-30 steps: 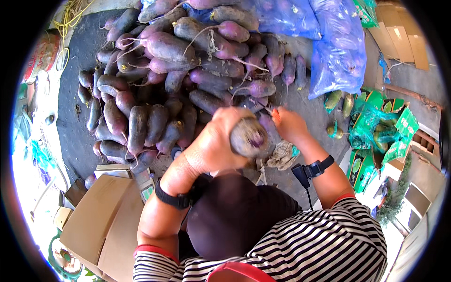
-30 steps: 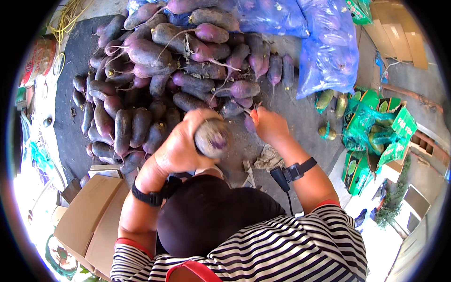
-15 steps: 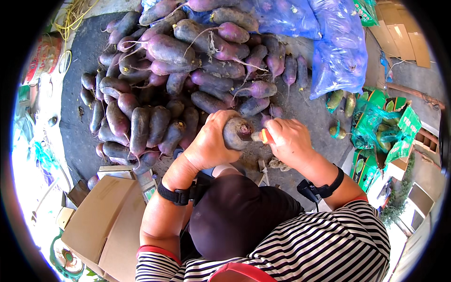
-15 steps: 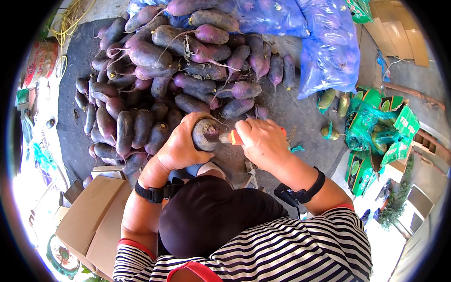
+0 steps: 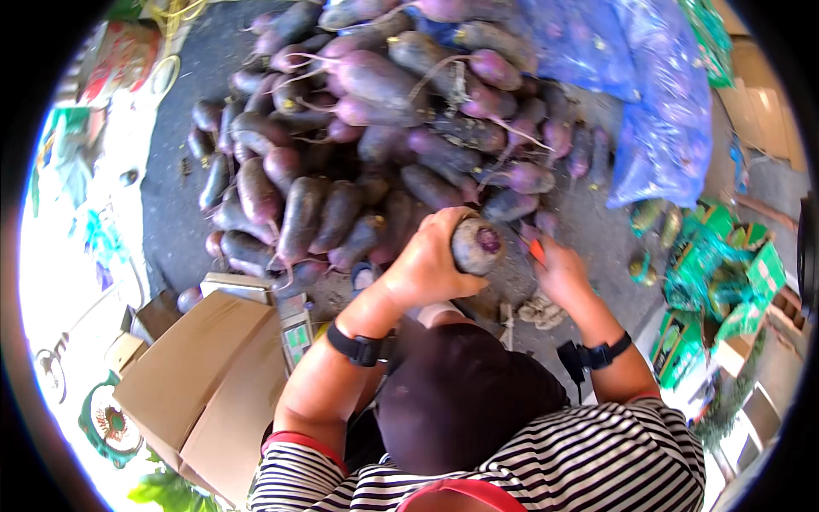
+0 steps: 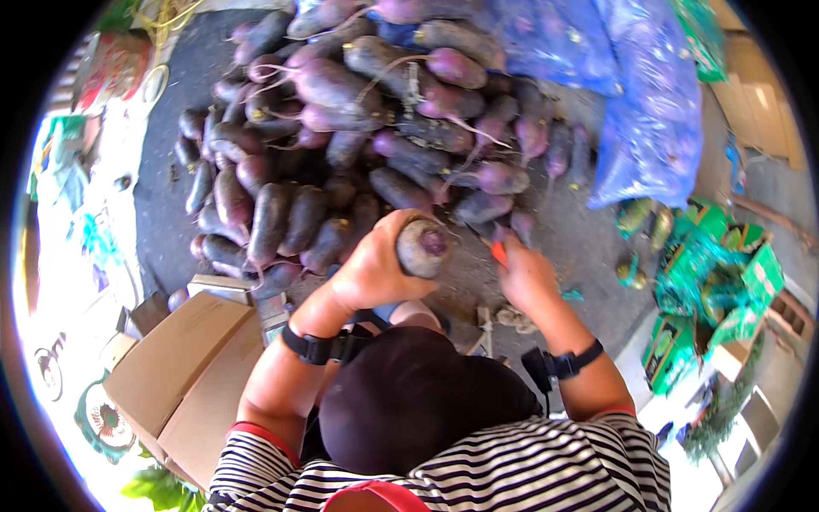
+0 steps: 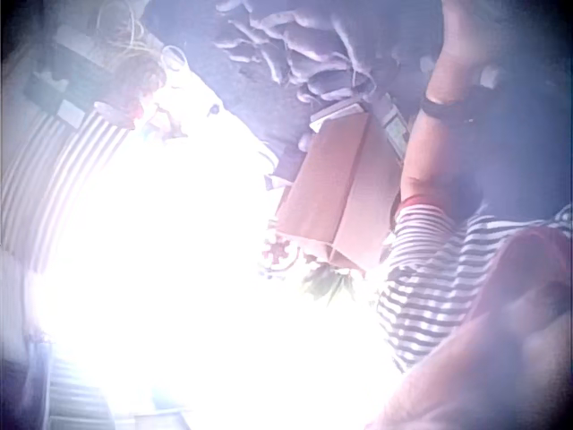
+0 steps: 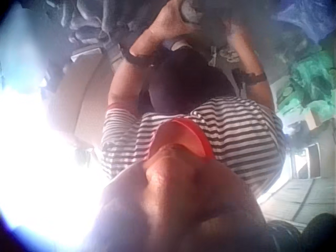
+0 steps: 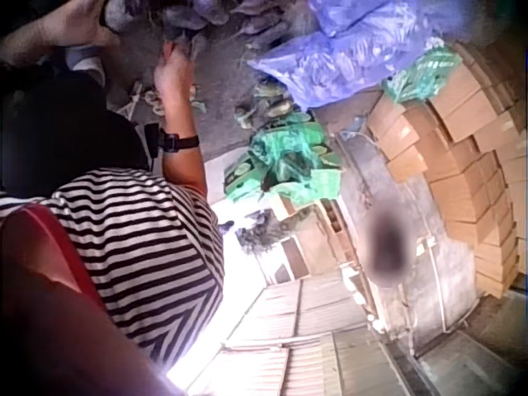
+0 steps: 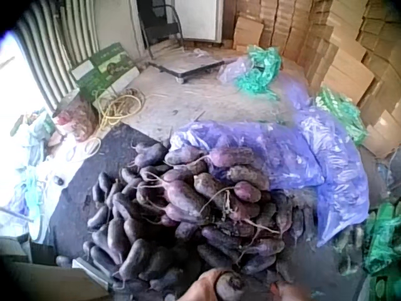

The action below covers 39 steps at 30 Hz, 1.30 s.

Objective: The person sits on the floor and peels a large pile of purple sweet potatoes using a small knife. They pick up each potato, remove the skin, and place the peeled potato back onto the pile.

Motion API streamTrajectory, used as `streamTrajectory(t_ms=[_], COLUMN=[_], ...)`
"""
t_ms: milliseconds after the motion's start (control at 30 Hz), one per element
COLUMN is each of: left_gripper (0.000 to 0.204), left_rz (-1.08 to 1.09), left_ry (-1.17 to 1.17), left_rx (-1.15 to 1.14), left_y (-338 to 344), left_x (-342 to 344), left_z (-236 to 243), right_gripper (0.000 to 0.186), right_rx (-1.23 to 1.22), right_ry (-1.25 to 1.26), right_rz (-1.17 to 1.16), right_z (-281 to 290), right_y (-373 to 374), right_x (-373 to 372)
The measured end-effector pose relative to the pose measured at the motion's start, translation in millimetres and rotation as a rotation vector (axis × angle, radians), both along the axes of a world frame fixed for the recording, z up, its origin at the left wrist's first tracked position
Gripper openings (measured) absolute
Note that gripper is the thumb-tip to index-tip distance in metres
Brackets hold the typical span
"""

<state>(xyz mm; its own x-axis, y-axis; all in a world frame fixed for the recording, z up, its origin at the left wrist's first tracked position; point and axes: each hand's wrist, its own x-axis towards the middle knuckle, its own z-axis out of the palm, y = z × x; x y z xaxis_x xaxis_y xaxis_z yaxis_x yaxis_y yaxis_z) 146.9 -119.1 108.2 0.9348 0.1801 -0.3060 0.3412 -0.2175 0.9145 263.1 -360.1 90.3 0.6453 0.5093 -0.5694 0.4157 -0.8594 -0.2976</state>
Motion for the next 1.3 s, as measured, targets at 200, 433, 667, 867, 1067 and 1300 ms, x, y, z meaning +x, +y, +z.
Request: streamTrajectory(t_ms=[200,433,667,867,1067,1300], left_gripper=[0.088,0.087,0.055,0.063,0.046,0.070], left_rz=[0.561,0.339,0.363,0.261,0.060,0.215], left_ry=[0.156,0.456,0.199,-0.228,-0.097,-0.109], left_rx=[-0.022,0.427,0.870,1.132,1.314,0.856], left_y=[17.8,56.2,76.6,114.4,136.8,108.4], left_x=[14.3,34.2,38.0,74.5,95.0,58.2], left_z=[8.7,-47.8,-51.8,-32.0,-32.0,-24.5], right_gripper=[0.026,0.026,0.026,0.025,0.023,0.019], right_rx=[0.110,0.183,0.214,0.306,0.403,0.542], right_ry=[0.110,0.125,0.189,0.188,0.215,0.135], right_rz=[-0.019,-0.017,-0.075,-0.140,-0.212,-0.223], right_z=[-4.3,-8.7,-14.3,-13.7,-5.3,20.2], right_y=[0.5,11.3,7.8,8.3,9.9,36.1], right_x=[-14.7,-23.7,-33.4,-31.1,-32.1,-21.3])
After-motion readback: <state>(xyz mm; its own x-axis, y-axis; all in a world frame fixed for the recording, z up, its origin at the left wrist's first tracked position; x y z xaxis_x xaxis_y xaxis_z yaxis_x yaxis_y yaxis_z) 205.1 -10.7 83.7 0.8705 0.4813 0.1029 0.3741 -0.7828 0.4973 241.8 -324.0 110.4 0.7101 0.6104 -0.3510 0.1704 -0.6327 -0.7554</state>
